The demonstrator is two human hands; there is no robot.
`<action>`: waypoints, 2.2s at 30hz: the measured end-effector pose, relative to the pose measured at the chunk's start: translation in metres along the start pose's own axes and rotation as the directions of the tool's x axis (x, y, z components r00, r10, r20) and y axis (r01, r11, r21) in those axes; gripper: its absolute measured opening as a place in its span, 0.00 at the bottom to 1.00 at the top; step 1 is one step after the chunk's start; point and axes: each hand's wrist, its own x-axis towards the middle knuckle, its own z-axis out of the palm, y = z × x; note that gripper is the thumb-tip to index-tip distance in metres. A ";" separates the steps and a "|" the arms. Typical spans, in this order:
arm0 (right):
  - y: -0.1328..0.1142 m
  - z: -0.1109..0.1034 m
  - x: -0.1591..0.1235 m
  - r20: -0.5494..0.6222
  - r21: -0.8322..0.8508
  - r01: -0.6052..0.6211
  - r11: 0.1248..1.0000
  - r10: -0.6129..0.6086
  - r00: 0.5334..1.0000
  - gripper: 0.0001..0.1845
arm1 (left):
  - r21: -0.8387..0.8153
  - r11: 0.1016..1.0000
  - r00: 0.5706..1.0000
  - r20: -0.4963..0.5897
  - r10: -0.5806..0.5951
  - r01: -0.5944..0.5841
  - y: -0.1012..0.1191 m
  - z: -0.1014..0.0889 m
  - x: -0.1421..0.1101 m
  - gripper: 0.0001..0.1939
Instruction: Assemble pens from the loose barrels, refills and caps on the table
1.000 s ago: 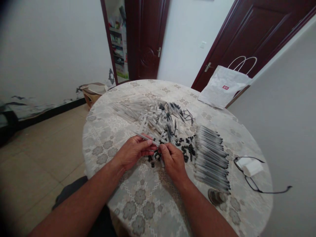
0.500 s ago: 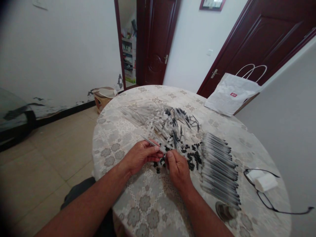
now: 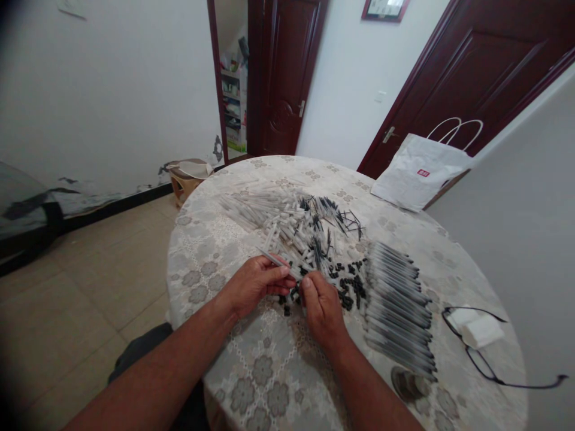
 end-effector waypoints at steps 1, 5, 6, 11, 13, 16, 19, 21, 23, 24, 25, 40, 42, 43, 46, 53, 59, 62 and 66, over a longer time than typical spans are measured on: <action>0.000 0.001 0.000 0.014 0.019 -0.006 1.000 0.006 1.000 0.23 | 0.000 1.000 1.000 -0.003 -0.002 0.002 0.000 0.000 0.000 0.14; 0.004 0.001 0.000 -0.005 0.102 -0.027 0.994 0.027 1.000 0.20 | -0.017 1.000 1.000 -0.025 0.003 -0.003 0.002 0.000 0.000 0.13; 0.004 0.000 -0.001 -0.025 0.103 -0.020 0.995 0.022 0.999 0.16 | -0.018 1.000 1.000 -0.028 0.005 -0.006 0.002 0.000 0.000 0.13; -0.003 -0.003 -0.001 -0.047 -0.050 0.038 0.998 -0.040 0.998 0.11 | 0.004 1.000 1.000 -0.010 0.007 -0.007 0.001 0.000 0.000 0.13; -0.006 -0.003 0.000 -0.016 -0.064 0.047 0.997 -0.048 0.999 0.16 | 0.016 1.000 1.000 0.002 0.000 0.000 0.001 -0.001 0.000 0.13; -0.006 -0.001 0.001 0.029 -0.006 0.033 0.999 -0.033 0.999 0.23 | 0.025 1.000 1.000 0.007 -0.007 0.007 0.001 -0.001 0.000 0.13; -0.003 -0.001 -0.001 -0.005 0.015 0.030 0.999 -0.030 1.000 0.19 | 0.017 1.000 1.000 -0.003 -0.002 0.002 0.002 0.000 -0.001 0.13; -0.003 -0.001 -0.001 -0.040 -0.008 0.043 0.999 -0.043 0.998 0.14 | 0.004 1.000 1.000 -0.017 0.003 -0.003 0.003 0.001 -0.001 0.14; -0.005 -0.002 -0.001 -0.046 -0.051 0.054 0.997 -0.056 0.997 0.12 | -0.004 1.000 0.999 -0.031 0.005 -0.005 0.003 0.001 -0.001 0.15; -0.006 -0.003 -0.001 -0.040 -0.071 0.056 0.996 -0.059 0.997 0.12 | -0.002 1.000 0.999 -0.032 0.001 -0.002 0.003 0.002 -0.001 0.15; -0.007 -0.003 0.000 -0.031 -0.081 0.054 0.995 -0.057 0.998 0.14 | 0.003 1.000 1.000 -0.029 -0.003 0.003 0.003 0.001 -0.001 0.15; -0.009 -0.004 0.000 -0.013 -0.130 0.146 0.981 -0.149 0.989 0.12 | 0.330 0.941 0.997 0.050 0.065 -0.078 0.008 0.000 -0.004 0.12; -0.010 -0.004 0.001 0.004 -0.166 0.199 0.966 -0.201 0.980 0.12 | 0.425 0.900 0.994 0.083 0.070 -0.099 0.014 -0.005 -0.004 0.12; -0.010 -0.005 0.002 -0.003 -0.186 0.199 0.962 -0.203 0.979 0.12 | 0.466 0.877 0.993 0.079 0.090 -0.117 0.018 -0.009 -0.004 0.13; -0.007 -0.008 0.004 -0.113 -0.237 0.113 0.965 -0.143 0.983 0.14 | 0.621 0.759 0.970 0.006 0.244 -0.194 0.035 -0.027 -0.005 0.15; 0.003 -0.014 0.006 -0.197 -0.298 0.028 0.954 -0.091 0.976 0.16 | 0.923 0.353 0.965 0.057 0.257 -0.149 0.053 -0.072 -0.012 0.09; 0.001 -0.013 0.005 -0.178 -0.297 0.060 0.953 -0.117 0.977 0.15 | 0.975 0.045 0.966 0.211 0.152 -0.220 0.035 -0.070 -0.009 0.13; 0.001 -0.013 0.005 -0.179 -0.291 0.060 0.955 -0.116 0.977 0.15 | 0.979 0.009 0.972 0.203 0.119 -0.206 0.029 -0.065 -0.007 0.12; 0.001 -0.012 0.004 -0.178 -0.282 0.064 0.957 -0.118 0.977 0.15 | 0.946 0.203 0.957 0.214 0.197 -0.253 0.032 -0.060 -0.007 0.06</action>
